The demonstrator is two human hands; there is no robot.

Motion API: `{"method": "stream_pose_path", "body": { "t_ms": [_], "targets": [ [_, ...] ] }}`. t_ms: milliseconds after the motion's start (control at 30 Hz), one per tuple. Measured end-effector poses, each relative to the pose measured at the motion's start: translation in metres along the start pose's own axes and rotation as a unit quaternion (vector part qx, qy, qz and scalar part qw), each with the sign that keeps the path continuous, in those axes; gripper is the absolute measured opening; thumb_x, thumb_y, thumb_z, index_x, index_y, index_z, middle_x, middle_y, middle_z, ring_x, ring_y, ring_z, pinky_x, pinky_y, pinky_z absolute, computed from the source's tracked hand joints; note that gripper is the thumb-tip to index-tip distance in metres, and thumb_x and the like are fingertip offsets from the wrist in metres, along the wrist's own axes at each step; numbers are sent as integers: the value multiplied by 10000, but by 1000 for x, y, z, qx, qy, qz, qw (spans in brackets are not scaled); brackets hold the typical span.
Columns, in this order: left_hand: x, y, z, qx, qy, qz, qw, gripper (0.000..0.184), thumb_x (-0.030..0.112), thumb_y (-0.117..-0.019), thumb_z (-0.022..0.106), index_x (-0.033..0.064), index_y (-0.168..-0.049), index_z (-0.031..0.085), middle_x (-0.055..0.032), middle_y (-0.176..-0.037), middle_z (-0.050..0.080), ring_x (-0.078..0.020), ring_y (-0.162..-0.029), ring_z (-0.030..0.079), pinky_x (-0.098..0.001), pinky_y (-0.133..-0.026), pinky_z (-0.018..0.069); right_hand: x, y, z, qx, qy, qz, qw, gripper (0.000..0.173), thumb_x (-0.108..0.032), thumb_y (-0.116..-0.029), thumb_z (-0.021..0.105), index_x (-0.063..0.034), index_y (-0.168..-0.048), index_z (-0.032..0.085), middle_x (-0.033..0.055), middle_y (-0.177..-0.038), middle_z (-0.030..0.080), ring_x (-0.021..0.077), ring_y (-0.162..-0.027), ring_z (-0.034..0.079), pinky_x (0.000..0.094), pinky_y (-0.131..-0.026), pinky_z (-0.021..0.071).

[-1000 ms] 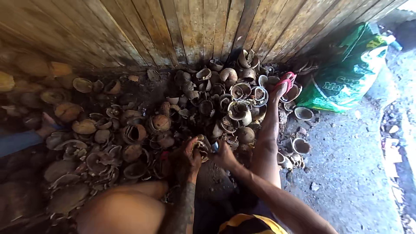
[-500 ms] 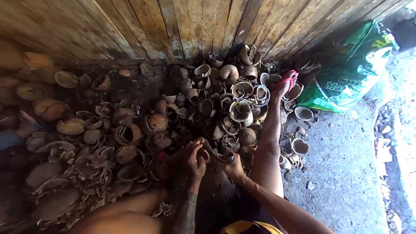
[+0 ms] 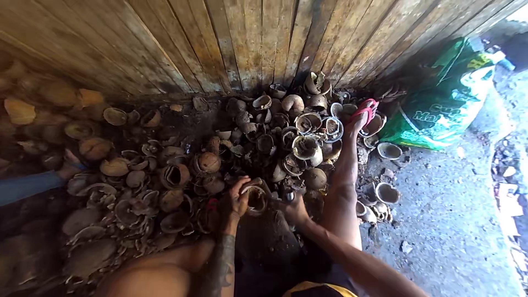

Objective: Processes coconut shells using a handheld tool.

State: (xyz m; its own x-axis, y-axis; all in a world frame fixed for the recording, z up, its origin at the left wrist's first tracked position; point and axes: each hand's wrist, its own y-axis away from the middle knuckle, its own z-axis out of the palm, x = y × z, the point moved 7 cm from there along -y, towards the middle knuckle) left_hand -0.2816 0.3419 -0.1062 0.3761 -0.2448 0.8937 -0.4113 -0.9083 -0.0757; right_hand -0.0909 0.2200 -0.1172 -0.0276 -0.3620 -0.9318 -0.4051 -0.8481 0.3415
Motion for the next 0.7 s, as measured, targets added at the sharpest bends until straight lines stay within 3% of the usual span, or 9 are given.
{"method": "stream_pose_path", "body": {
  "t_ms": [100,167,233,300,367,467,533,633,700],
  "targets": [
    [19,18,-3,73,-66,-40,994,471,199,-904,553,-16,-1314,642,-173,-1346,655,-253,-1286,608,-433,-1111,467,3,58,12,112,-78,97,986,210,-83,-801,818,-37,-865,624,-5,-669,577,70,-562,538,257,-556,495],
    [27,31,15,69,-62,-3,996,481,231,-889,558,-52,-1261,672,-236,-1373,623,-338,-1349,554,-469,-1171,401,8,71,22,169,-124,141,968,218,-53,-800,837,-34,-820,621,16,-641,583,85,-523,533,266,-515,488],
    [18,27,21,72,-89,27,993,437,141,-822,539,-12,-1192,716,-228,-1372,622,-343,-1341,558,-471,-1152,422,8,57,24,175,-100,131,971,231,-52,-756,861,-39,-794,633,13,-625,595,85,-509,540,270,-502,493],
    [9,19,23,84,-74,47,993,442,85,-797,498,-11,-1168,718,-214,-1339,645,-314,-1313,581,-462,-1135,442,9,21,10,122,-35,77,989,264,-96,-705,871,-63,-789,623,-24,-632,578,57,-538,539,259,-533,497],
    [8,19,26,99,-60,54,992,431,103,-809,478,-32,-1140,720,-230,-1314,655,-319,-1294,596,-453,-1122,453,14,-29,-4,5,6,12,1000,316,-126,-675,886,-55,-859,639,-32,-714,628,39,-636,606,245,-634,561],
    [10,18,27,103,-55,58,991,427,68,-785,488,-39,-1126,722,-238,-1311,655,-321,-1276,610,-433,-1099,477,1,-93,5,-158,52,-41,985,421,-128,-639,912,-40,-920,612,-18,-809,619,38,-741,588,242,-740,537],
    [6,19,23,87,-40,50,994,431,27,-783,488,-31,-1141,722,-227,-1329,648,-315,-1290,599,-433,-1107,471,-13,-97,12,-178,93,-46,978,451,-183,-624,939,-54,-926,629,-14,-823,644,43,-748,607,251,-748,545],
    [-1,12,21,25,-22,37,999,441,-4,-810,463,-17,-1177,709,-189,-1355,645,-286,-1329,569,-470,-1159,399,-13,-47,5,-91,101,10,991,479,-210,-679,910,-9,-1026,648,58,-843,654,142,-754,631,362,-746,564],
    [0,7,24,5,-23,11,1000,414,9,-881,437,-14,-1189,712,-176,-1355,652,-281,-1349,559,-513,-1198,333,-3,5,6,9,28,59,998,321,-160,-739,865,-36,-921,632,21,-731,607,111,-637,582,322,-634,532]
  ]
}}
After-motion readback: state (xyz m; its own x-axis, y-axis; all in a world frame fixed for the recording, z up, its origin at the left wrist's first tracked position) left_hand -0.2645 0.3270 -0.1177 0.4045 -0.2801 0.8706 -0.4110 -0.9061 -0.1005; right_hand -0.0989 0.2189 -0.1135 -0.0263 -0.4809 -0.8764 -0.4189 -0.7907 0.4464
